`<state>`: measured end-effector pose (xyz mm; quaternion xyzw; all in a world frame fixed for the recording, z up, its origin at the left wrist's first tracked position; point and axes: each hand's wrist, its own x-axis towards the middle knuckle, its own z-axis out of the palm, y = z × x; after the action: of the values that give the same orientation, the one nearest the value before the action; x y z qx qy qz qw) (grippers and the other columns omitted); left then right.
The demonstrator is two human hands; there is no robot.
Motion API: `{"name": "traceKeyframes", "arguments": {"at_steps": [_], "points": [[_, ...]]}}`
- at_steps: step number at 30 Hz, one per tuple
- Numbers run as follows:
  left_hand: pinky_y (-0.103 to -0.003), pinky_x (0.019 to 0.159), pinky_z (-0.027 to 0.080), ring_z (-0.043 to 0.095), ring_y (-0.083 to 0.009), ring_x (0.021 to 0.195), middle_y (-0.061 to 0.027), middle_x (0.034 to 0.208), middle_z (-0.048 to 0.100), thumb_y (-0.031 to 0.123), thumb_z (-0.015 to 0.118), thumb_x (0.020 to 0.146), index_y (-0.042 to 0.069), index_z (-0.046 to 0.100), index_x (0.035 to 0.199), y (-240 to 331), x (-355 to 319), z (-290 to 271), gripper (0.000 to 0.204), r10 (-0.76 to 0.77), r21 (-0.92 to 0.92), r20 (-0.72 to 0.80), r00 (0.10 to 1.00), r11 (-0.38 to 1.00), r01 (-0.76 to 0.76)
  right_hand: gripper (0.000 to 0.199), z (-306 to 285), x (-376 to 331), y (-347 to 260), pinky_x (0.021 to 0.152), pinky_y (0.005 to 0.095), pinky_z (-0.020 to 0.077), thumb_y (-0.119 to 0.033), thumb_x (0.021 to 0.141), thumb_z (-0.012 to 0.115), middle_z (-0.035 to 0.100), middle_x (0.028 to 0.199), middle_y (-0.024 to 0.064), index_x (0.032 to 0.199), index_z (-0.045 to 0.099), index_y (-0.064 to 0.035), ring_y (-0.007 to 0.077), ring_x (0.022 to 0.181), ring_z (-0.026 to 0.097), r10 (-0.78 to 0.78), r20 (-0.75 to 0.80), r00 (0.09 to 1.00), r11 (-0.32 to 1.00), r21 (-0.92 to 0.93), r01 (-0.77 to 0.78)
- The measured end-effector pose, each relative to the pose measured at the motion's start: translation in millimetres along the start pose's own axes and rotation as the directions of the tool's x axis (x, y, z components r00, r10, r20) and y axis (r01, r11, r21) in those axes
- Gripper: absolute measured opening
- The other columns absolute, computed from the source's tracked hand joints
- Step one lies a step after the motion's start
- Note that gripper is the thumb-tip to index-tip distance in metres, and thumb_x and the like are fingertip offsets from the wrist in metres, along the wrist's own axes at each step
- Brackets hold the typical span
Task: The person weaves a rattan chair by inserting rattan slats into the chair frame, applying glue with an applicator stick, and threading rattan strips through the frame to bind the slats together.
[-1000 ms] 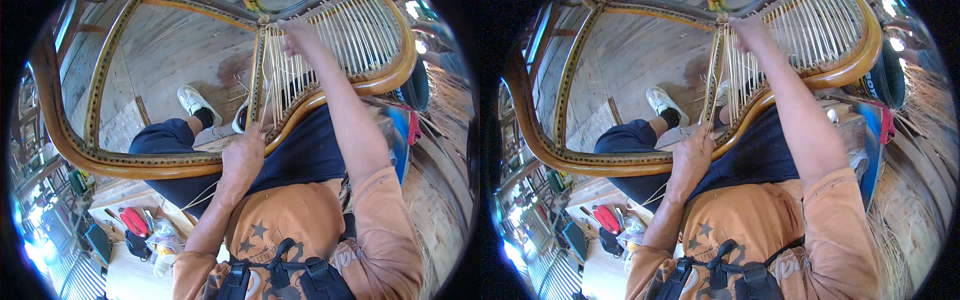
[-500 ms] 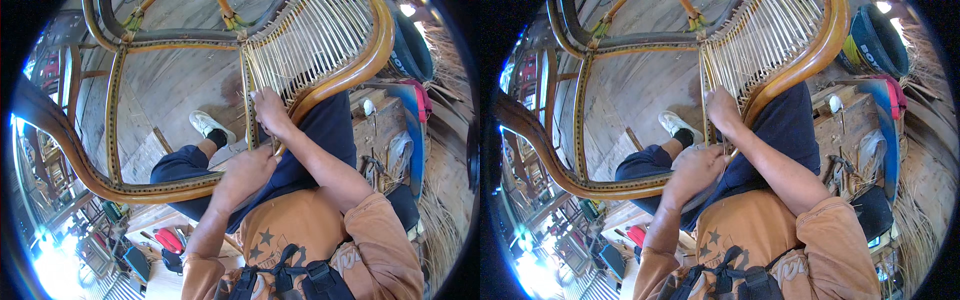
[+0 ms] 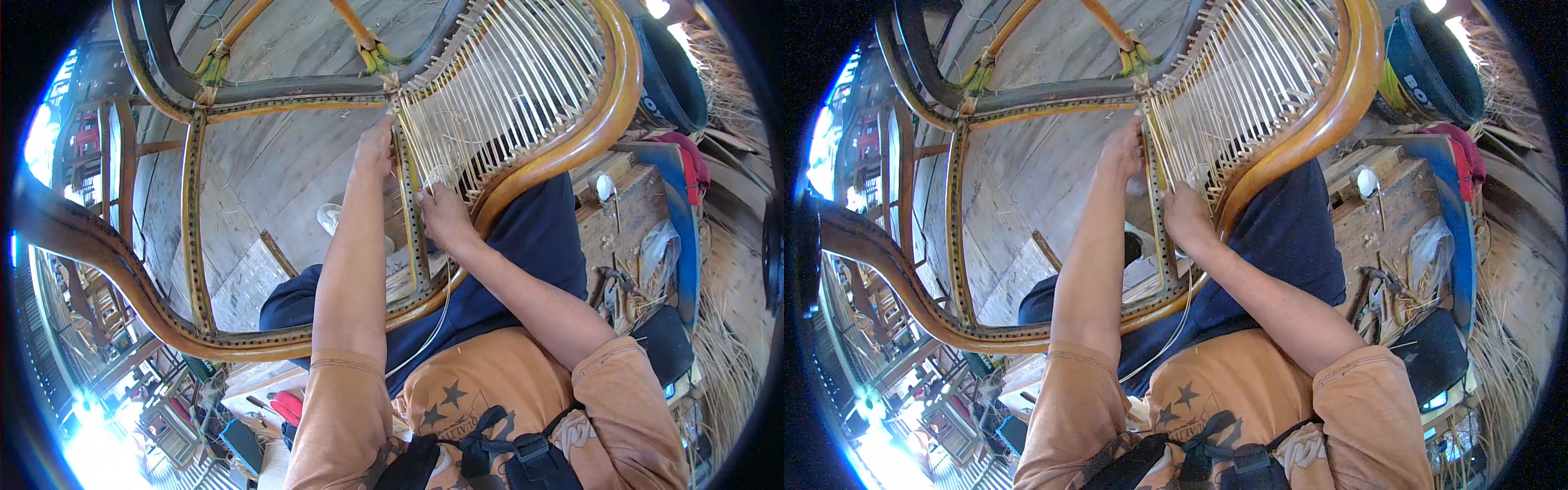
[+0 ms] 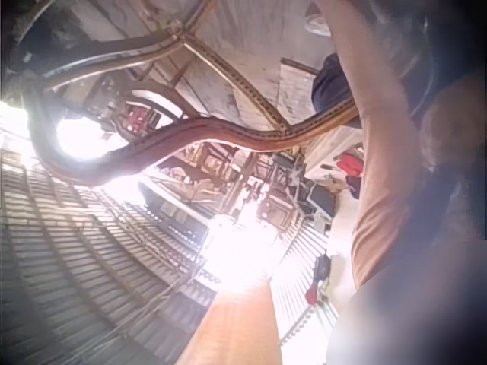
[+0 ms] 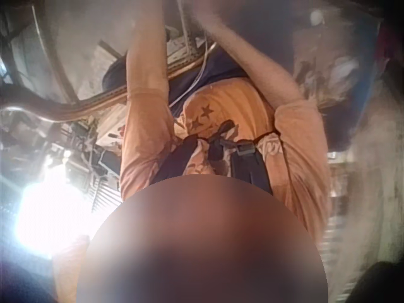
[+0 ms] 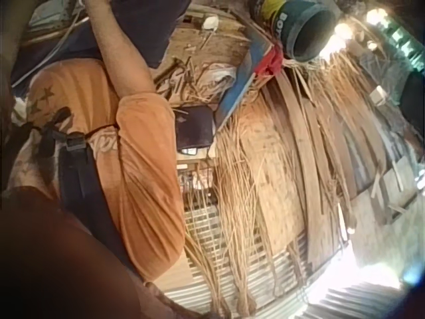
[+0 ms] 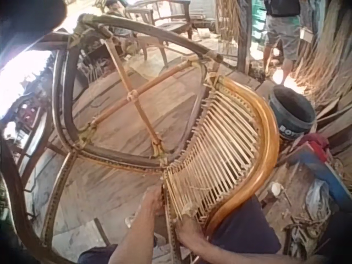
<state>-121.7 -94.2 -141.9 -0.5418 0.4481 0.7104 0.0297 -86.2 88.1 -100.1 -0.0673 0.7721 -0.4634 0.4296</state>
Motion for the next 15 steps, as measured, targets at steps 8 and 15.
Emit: {"name": "traceKeyframes", "arguments": {"at_steps": [8, 15], "points": [[-0.032, 0.043, 0.04, 0.05, -0.0152, 0.05, -0.0053, 0.065, 0.057, 0.019, 0.062, 0.075, 0.003, 0.059, 0.07, 7, 10, 10, 0.017, -0.058, -0.043, -0.051, 0.997, 0.998, 0.056, 0.03, -28, -42, -25, 0.046, 0.0347, 0.0414, -0.028, 0.089, 0.05, 0.05, 0.056, 0.0111, 0.081, 0.051, 0.0003, 0.0224, 0.047, 0.05, 0.099, 0.126, 0.987, 0.966, 0.228, -0.126], [-0.032, 0.043, 0.04, 0.049, -0.0148, 0.049, -0.0032, 0.062, 0.055, 0.018, 0.064, 0.073, 0.005, 0.06, 0.073, 7, 29, -1, 0.014, -0.136, 0.02, -0.02, 0.99, 0.99, 0.136, 0.024, -51, -91, -17, 0.033, 0.0232, 0.0307, -0.03, 0.092, 0.045, 0.042, 0.057, -0.0019, 0.082, 0.048, -0.0089, 0.0086, 0.039, 0.04, 0.339, 0.458, 0.822, 0.636, 0.533, -0.559]]}}
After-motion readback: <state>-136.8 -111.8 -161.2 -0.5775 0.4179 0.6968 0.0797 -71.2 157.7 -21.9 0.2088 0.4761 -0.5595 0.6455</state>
